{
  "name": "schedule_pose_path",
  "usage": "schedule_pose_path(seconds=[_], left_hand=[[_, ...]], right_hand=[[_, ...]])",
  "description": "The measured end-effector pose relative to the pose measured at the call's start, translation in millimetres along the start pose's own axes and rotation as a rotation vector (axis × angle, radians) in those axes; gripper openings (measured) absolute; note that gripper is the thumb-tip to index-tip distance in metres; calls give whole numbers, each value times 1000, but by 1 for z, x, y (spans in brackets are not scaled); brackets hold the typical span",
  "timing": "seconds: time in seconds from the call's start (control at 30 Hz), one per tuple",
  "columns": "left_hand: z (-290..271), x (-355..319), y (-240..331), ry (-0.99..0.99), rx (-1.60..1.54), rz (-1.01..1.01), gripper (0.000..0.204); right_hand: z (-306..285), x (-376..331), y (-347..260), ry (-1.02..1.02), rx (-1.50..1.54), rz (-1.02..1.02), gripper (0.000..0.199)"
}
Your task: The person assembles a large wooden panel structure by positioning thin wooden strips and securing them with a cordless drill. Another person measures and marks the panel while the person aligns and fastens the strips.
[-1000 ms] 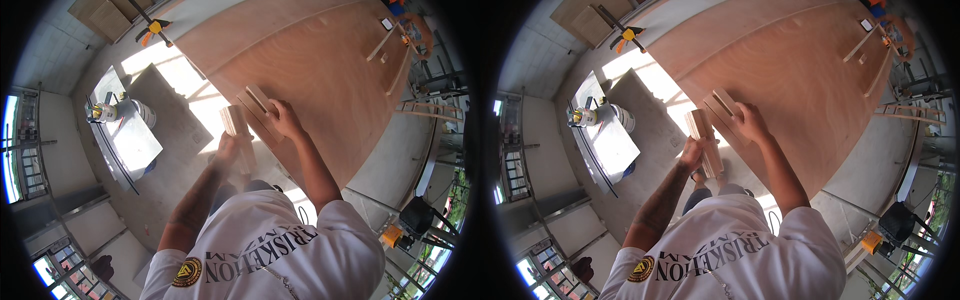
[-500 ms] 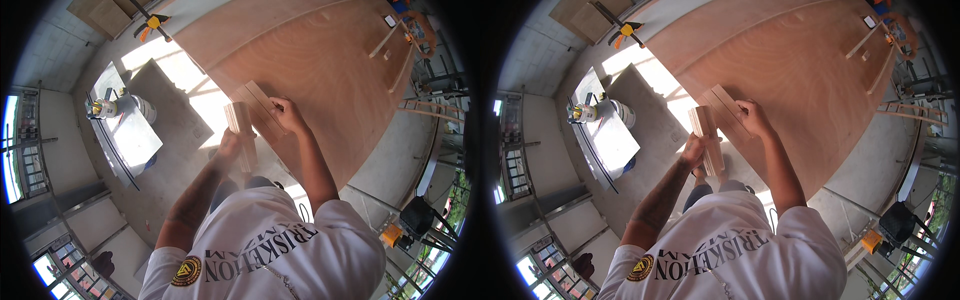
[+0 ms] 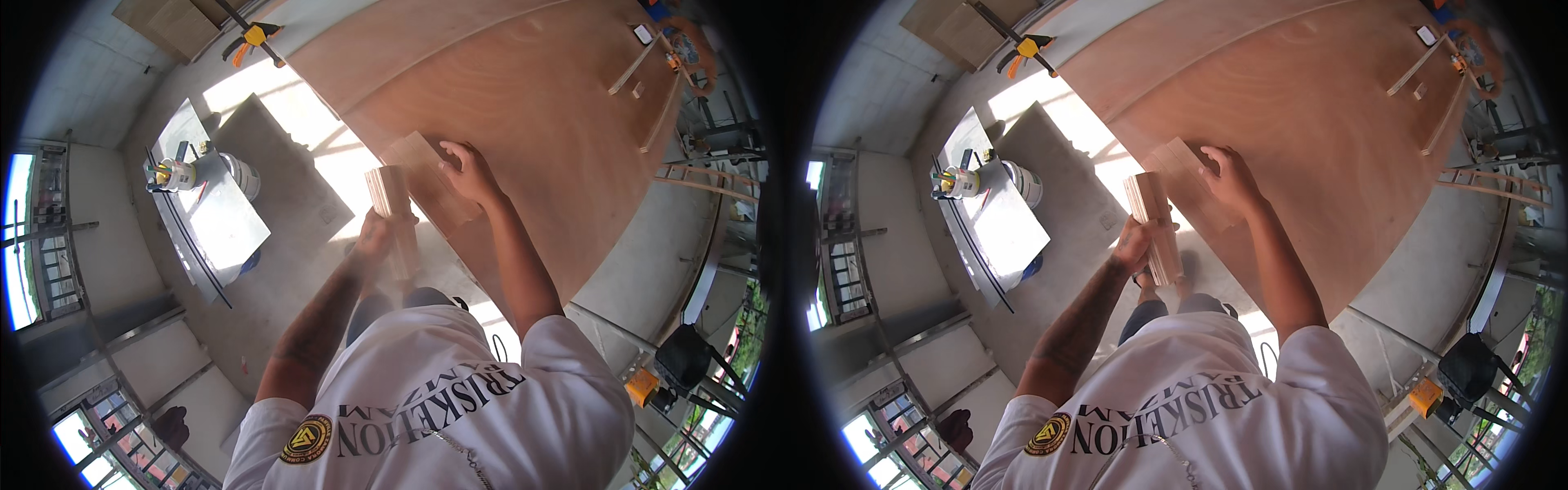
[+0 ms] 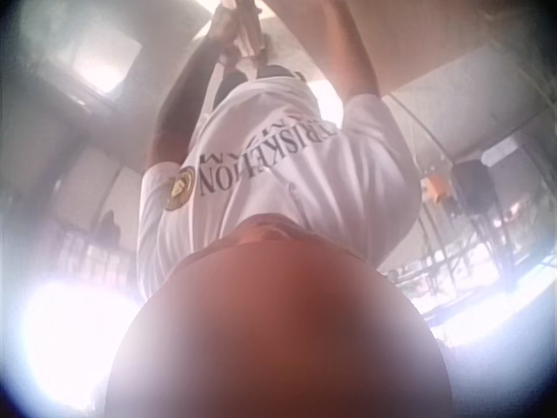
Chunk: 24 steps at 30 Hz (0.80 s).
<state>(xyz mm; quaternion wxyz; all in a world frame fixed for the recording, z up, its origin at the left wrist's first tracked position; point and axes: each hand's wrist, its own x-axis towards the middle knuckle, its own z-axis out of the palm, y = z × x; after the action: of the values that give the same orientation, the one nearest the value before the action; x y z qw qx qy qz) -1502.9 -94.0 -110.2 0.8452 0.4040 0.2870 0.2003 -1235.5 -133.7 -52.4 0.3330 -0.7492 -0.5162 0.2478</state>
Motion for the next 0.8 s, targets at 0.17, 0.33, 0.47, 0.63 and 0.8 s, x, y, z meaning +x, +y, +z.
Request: schedule_pose_path(seconds=[0.17, 0.33, 0.47, 0.63, 0.8], left_hand=[[1, -13, 0, 35, -183, -29, 58], [5, -24, 7, 86, -217, -71, 58], [12, -31, 22, 184, -187, -157, 56], [-1, -42, 14, 248, -213, -119, 55], [-9, -47, 15, 336, -288, -177, 51]], right_hand=[[28, 54, -18, -73, -137, -416, 35], [58, 73, -23, -202, -290, -579, 39], [65, 68, -22, -197, -333, -540, 39], [69, 70, -23, -141, -334, -574, 33], [74, 75, -19, -76, -288, -594, 32]])
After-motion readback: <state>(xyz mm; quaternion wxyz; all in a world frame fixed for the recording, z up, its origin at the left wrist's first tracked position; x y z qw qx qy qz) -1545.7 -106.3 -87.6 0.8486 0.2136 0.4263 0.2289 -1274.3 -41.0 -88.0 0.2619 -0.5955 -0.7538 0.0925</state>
